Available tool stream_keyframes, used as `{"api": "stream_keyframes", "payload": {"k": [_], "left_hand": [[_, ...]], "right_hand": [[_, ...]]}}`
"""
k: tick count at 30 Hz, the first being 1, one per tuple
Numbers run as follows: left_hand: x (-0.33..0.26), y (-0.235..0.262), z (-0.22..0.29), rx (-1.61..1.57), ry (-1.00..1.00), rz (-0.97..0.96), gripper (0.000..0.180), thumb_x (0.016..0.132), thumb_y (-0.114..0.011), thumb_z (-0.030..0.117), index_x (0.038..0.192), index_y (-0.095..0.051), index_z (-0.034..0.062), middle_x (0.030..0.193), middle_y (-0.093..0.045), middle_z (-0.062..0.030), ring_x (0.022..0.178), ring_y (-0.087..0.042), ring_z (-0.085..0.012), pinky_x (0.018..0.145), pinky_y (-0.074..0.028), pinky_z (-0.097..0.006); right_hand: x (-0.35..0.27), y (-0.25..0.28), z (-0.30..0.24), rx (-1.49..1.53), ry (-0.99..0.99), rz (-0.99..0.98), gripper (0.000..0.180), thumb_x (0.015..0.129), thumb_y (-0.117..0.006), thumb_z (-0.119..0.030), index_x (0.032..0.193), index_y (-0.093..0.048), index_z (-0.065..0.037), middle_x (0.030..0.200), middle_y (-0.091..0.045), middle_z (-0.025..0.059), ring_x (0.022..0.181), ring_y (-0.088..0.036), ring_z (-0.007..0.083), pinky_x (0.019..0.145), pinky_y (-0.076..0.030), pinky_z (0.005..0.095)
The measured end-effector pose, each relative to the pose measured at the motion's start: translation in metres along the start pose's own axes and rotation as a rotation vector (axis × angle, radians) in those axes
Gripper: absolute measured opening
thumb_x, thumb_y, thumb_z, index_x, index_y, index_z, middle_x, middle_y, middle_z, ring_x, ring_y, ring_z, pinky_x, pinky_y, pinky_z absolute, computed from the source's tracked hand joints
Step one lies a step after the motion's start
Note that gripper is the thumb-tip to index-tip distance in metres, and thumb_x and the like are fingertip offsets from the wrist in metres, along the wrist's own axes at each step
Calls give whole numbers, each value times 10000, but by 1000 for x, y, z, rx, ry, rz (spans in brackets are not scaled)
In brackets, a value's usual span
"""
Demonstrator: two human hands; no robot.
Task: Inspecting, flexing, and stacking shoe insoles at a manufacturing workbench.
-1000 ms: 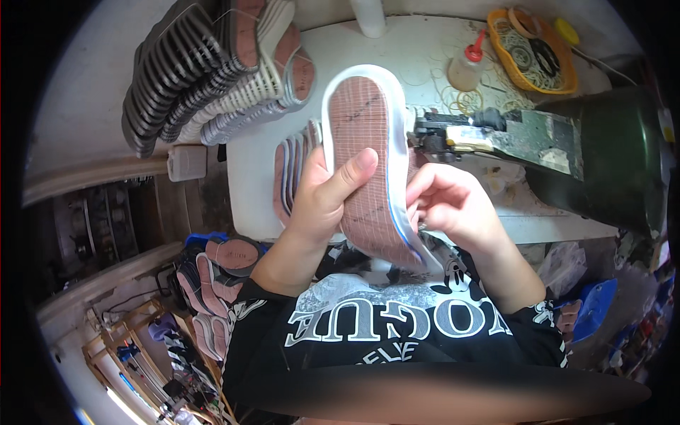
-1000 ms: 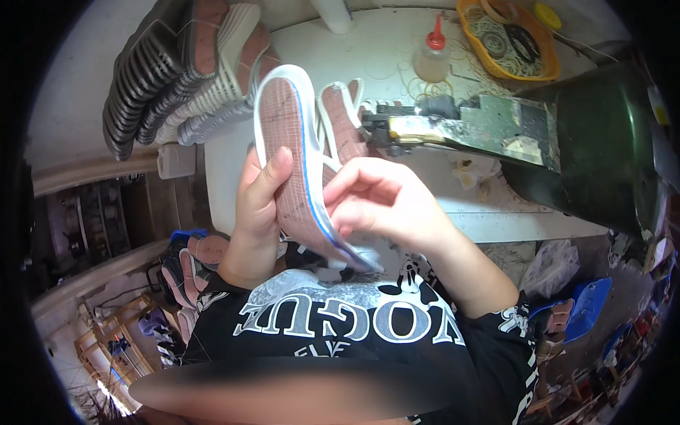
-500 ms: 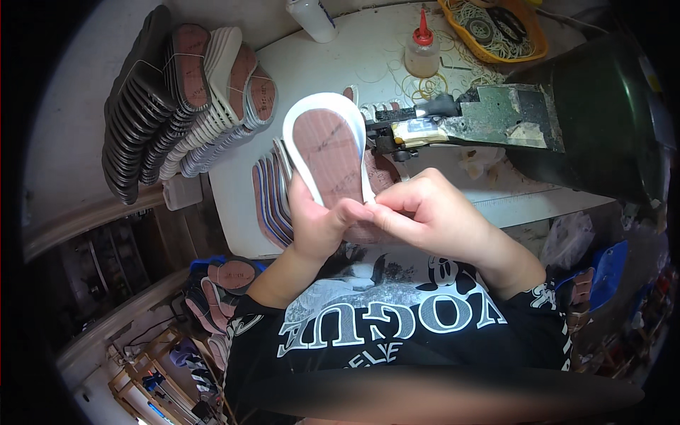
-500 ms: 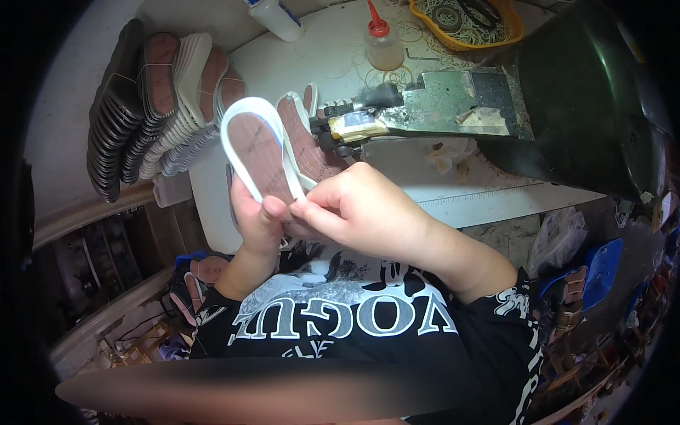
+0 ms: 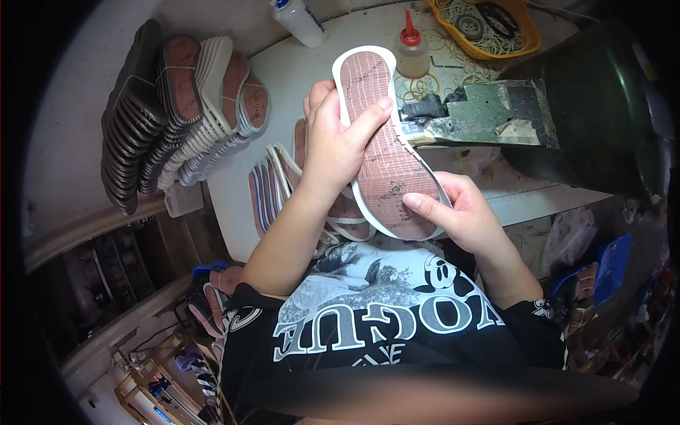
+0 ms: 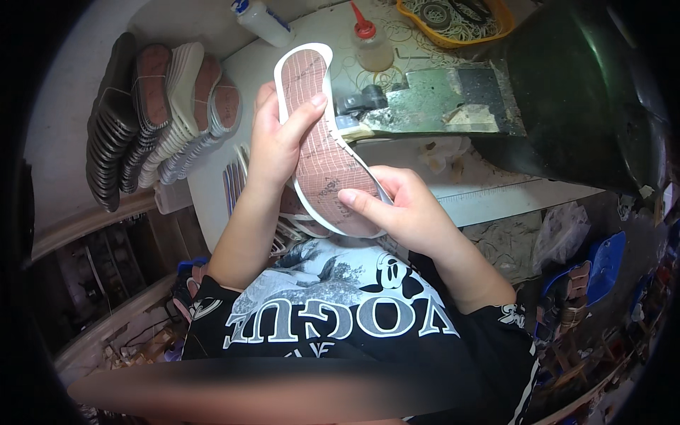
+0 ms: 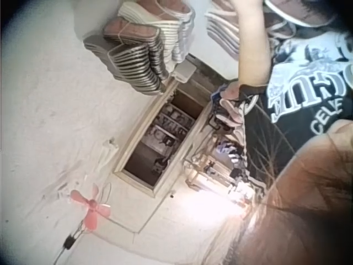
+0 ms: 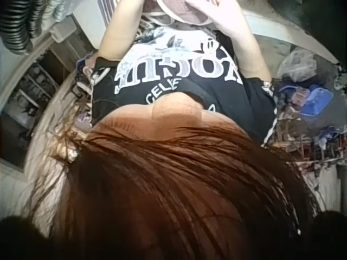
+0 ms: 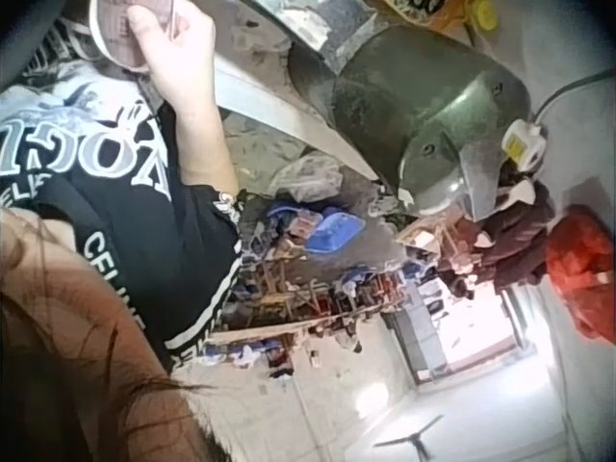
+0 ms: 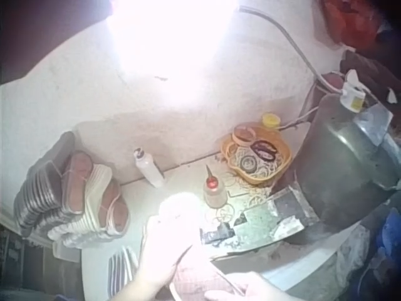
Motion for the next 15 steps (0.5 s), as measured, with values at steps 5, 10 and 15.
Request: {"api": "stream_keyframes", "payload": {"k": [5, 10, 15], "left_hand": [[9, -10, 7, 209, -17, -59, 381, 775, -685, 359, 997, -677, 49, 992, -547, -122, 1006, -445, -297, 929, -345, -381], [20, -15, 2, 233, 40, -73, 397, 775, -670, 399, 965, -686, 51, 1011, -557, -142, 1017, -451, -312, 931, -353, -388], [27, -17, 2, 300, 50, -108, 425, 768, -671, 423, 952, -689, 41, 1017, -566, -160, 1042, -461, -325, 931, -360, -404]], "right_hand": [[3, 11, 5, 99, -24, 43, 247, 894, -627, -139, 1054, -620, 50, 947, -661, 47, 838, -599, 82, 748, -491, 237], [1, 10, 8, 246, -15, 89, 255, 881, -636, -109, 1080, -611, 48, 968, -666, 60, 857, -607, 85, 765, -492, 244], [-13, -3, 37, 279, -210, 41, 236, 875, -636, -90, 1058, -603, 54, 960, -673, 136, 805, -673, 154, 664, -545, 242]]}}
Point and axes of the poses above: each hand's wrist, its own x-axis towards the middle knuckle, its own y-axis out of the back of the hand, z = x × y, the point moved 7 cm from there along x, towards the middle knuckle
